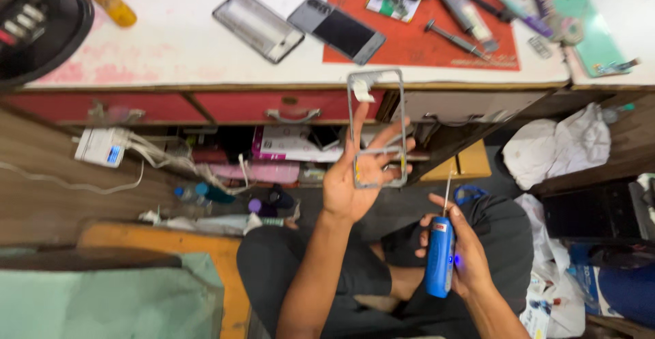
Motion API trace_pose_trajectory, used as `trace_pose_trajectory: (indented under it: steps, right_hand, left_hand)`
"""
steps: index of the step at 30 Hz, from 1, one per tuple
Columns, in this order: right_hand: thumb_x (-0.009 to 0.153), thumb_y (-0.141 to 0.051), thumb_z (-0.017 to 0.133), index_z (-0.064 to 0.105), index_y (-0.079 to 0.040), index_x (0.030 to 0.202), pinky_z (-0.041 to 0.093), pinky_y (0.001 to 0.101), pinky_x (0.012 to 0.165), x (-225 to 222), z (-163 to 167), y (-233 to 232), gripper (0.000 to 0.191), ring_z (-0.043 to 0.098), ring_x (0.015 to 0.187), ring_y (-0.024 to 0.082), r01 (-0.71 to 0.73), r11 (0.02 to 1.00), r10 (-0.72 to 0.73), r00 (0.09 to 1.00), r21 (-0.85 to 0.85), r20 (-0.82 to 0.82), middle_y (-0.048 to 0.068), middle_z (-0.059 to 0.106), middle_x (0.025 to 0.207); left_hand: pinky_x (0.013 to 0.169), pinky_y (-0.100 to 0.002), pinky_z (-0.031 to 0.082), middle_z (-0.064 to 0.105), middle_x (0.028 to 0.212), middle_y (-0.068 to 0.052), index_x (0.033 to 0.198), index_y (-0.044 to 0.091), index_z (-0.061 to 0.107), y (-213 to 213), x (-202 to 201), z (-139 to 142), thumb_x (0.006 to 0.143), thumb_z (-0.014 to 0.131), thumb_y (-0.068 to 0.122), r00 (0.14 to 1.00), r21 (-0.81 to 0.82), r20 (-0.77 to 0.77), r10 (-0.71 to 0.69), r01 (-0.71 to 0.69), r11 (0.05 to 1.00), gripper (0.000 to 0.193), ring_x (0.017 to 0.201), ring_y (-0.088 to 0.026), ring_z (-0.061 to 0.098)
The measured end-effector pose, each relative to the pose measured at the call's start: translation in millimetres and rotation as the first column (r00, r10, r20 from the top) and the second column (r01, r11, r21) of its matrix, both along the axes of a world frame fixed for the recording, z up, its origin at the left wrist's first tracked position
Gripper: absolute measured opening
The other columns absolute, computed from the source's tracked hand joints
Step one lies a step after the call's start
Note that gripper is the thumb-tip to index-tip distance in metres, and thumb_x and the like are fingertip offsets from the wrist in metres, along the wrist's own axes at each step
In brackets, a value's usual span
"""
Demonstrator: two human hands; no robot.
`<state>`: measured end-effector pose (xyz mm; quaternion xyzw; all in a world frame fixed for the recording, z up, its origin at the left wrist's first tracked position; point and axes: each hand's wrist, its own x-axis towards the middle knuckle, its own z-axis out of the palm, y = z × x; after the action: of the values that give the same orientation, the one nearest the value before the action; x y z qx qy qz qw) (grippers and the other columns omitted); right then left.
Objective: The person handles a mobile phone screen, peels off a protective film, and then uses a blue electric screwdriver to work on the phone's metal frame. The person repeatedly applies the screwdriver to different points on the frame while holding it in the other hand.
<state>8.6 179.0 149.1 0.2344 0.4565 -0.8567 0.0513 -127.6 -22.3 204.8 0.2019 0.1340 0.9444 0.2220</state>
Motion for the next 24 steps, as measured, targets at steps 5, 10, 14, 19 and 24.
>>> trace_pose_trajectory:
  steps: [5,10,14,19,24]
  right_hand:
    - [0.094,-0.026,0.054,0.050,-0.005,0.128,0.056,0.0423,0.069,28,-31,4,0.040,0.064,0.082,0.029,-0.093,0.977,0.117,0.986,-0.192,0.118,0.019,0.066,0.113]
    - [0.099,-0.025,0.052,0.046,-0.007,0.134,0.054,0.0399,0.082,34,-26,16,0.040,0.065,0.095,0.029,-0.098,0.995,0.099,0.994,-0.021,0.043,0.023,0.064,0.124]
    - [0.100,-0.026,0.053,0.046,-0.008,0.139,0.058,0.0421,0.077,31,-5,21,0.044,0.068,0.086,0.031,-0.177,0.975,0.185,0.982,0.135,-0.042,0.023,0.064,0.113]
    - [0.092,-0.017,0.070,0.050,-0.003,0.140,0.050,0.0343,0.094,30,33,32,0.054,0.065,0.108,0.025,-0.054,0.465,0.494,0.844,0.884,-0.208,0.019,0.067,0.122]
    - [0.078,-0.023,0.081,0.063,-0.006,0.125,0.057,0.0352,0.072,10,71,42,0.054,0.070,0.081,0.027,0.024,-0.112,0.562,0.826,0.993,0.043,0.011,0.074,0.107]
  left_hand:
    - [0.111,-0.054,0.048,0.033,0.167,-0.030,0.169,0.021,0.022,-12,-4,-1,0.102,0.052,0.038,0.999,0.040,0.011,0.034,-0.035,0.999,0.075,0.138,-0.036,0.052]
    - [0.104,-0.050,0.050,0.037,0.156,-0.033,0.164,0.019,0.026,-19,-2,-3,0.097,0.052,0.033,0.998,0.042,-0.042,0.057,-0.055,0.998,0.073,0.125,-0.034,0.056]
    - [0.099,-0.044,0.053,0.044,0.152,-0.033,0.165,0.019,0.025,-21,0,0,0.102,0.048,0.035,0.989,-0.018,-0.114,0.092,-0.095,0.995,0.069,0.120,-0.030,0.058]
    - [0.095,-0.040,0.055,0.052,0.148,-0.029,0.164,0.008,0.026,-25,1,5,0.113,0.036,0.052,0.985,-0.188,-0.151,0.085,-0.113,0.976,0.068,0.117,-0.027,0.061]
    - [0.092,-0.038,0.055,0.053,0.147,-0.027,0.166,0.008,0.027,-26,4,8,0.113,0.030,0.057,0.986,-0.266,-0.144,0.085,-0.121,0.956,0.073,0.115,-0.031,0.066]
